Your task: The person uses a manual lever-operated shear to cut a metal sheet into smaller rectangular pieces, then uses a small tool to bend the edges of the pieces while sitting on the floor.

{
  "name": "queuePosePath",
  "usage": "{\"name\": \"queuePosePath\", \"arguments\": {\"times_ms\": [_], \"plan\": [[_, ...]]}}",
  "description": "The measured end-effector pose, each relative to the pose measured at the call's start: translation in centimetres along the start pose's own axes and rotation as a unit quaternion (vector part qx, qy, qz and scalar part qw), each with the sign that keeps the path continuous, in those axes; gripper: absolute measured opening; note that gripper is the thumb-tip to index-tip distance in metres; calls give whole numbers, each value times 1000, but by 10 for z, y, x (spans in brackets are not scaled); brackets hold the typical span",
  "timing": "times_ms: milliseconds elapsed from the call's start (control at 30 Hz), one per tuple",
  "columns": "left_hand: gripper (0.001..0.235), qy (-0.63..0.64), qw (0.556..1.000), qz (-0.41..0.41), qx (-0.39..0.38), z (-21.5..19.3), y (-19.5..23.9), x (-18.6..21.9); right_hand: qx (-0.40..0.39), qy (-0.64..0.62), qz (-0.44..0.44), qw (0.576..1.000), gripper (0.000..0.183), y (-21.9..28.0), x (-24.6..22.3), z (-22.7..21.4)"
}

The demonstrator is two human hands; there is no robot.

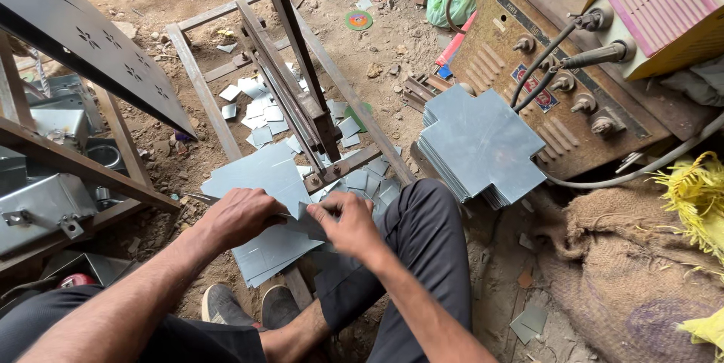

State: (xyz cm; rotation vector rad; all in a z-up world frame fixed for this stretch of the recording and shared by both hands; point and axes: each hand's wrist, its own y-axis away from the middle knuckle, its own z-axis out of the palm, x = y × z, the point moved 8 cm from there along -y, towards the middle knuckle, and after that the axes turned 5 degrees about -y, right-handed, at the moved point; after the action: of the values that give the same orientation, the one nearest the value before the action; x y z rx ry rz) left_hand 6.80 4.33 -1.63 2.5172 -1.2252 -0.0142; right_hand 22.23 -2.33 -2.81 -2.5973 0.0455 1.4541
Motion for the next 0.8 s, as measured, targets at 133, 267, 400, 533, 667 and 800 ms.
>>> {"name": "queuePosePath", "arguments": {"times_ms": [133, 267, 400, 533, 667, 800], "plan": [[18, 29, 999, -15, -10, 8, -4, -3, -92, -212, 269, 935, 40, -14, 93, 37], [16, 64, 998, -16, 12, 10, -3, -3, -176, -381, 351, 837, 46, -14, 128, 61], [17, 65, 994, 3, 83, -5, 6, -8, -172, -209, 223, 937, 48, -22, 104, 48], [14, 61, 997, 15, 50, -4, 8, -5, -147, -241, 160, 946, 50, -14, 63, 37], [13, 65, 996, 4, 53, -7, 9, -3, -37, -9, -92, 995, 46, -9, 2, 8], [12, 58, 996, 21, 68, -6, 9, -5, 12, 168, -198, 966, 31, 16, -36, 8]]}}
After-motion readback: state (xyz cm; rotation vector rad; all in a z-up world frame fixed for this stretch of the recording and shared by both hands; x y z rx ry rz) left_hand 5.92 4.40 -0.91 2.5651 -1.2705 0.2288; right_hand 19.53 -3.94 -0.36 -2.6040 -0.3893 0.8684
